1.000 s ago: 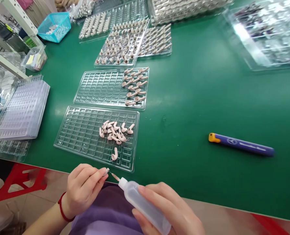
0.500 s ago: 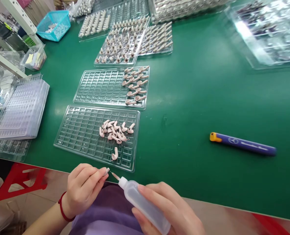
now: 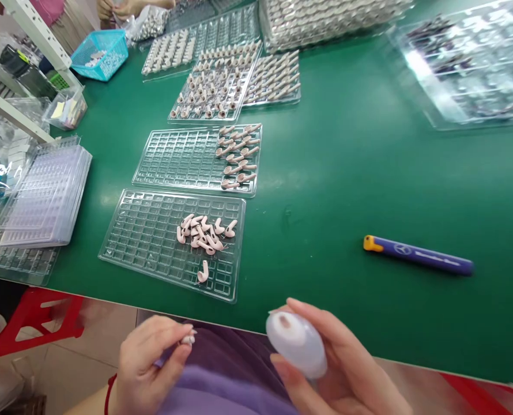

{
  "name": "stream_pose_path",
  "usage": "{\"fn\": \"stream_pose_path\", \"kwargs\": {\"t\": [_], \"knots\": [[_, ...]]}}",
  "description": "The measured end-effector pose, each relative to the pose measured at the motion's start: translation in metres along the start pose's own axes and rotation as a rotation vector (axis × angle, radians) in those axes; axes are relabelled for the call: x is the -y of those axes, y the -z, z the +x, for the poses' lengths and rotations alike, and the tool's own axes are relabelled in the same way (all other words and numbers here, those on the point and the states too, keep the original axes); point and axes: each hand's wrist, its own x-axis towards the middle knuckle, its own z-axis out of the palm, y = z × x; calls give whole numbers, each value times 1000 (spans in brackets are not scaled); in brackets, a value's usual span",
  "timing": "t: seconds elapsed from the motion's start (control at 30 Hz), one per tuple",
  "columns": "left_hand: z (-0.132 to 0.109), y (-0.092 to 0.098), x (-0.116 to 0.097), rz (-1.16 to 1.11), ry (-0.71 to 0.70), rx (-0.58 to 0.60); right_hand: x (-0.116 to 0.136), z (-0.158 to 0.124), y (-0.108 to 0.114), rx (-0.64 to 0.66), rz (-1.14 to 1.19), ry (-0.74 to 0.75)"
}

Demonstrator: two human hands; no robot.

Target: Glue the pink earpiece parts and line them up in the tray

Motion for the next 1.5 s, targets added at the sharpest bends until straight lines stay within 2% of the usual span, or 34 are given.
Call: {"fn": "stream_pose_path", "kwargs": {"t": [0.07, 0.13, 0.17, 0.2, 0.27, 0.37, 0.47, 0.73, 1.27, 1.33, 1.4, 1.47, 1.5], "knots": [[-9, -7, -3, -225, 373, 56, 0, 6, 2, 22, 77, 24], [-14, -16, -2, -445, 783, 90, 2, 10, 0, 25, 65, 32], [-14, -19, -1, -543, 932, 90, 4, 12, -2, 36, 37, 58], [-14, -23, 0, -625, 1027, 82, 6, 12, -6, 58, 9, 101], [-12, -27, 3, -730, 1097, 46, 11, 10, -18, 116, -34, 235], [-7, -30, 4, -789, 1093, 21, 17, 7, -37, 137, -100, 439], [-2, -30, 2, -805, 1070, 32, 20, 5, -49, 112, -166, 511], [5, -32, -4, -794, 1071, 11, 14, 4, -53, 124, -180, 500], [4, -34, 0, -792, 1012, -33, 20, 5, -58, 108, -222, 489], [2, -32, 1, -778, 997, 0, 24, 8, -54, 147, -200, 465], [2, -28, 1, -700, 956, 53, 28, 15, -43, 235, -107, 369], [1, -23, 0, -524, 823, 83, 29, 27, -25, 307, 10, 228], [1, -20, -1, -416, 714, 84, 28, 36, -15, 299, 12, 171]]}}
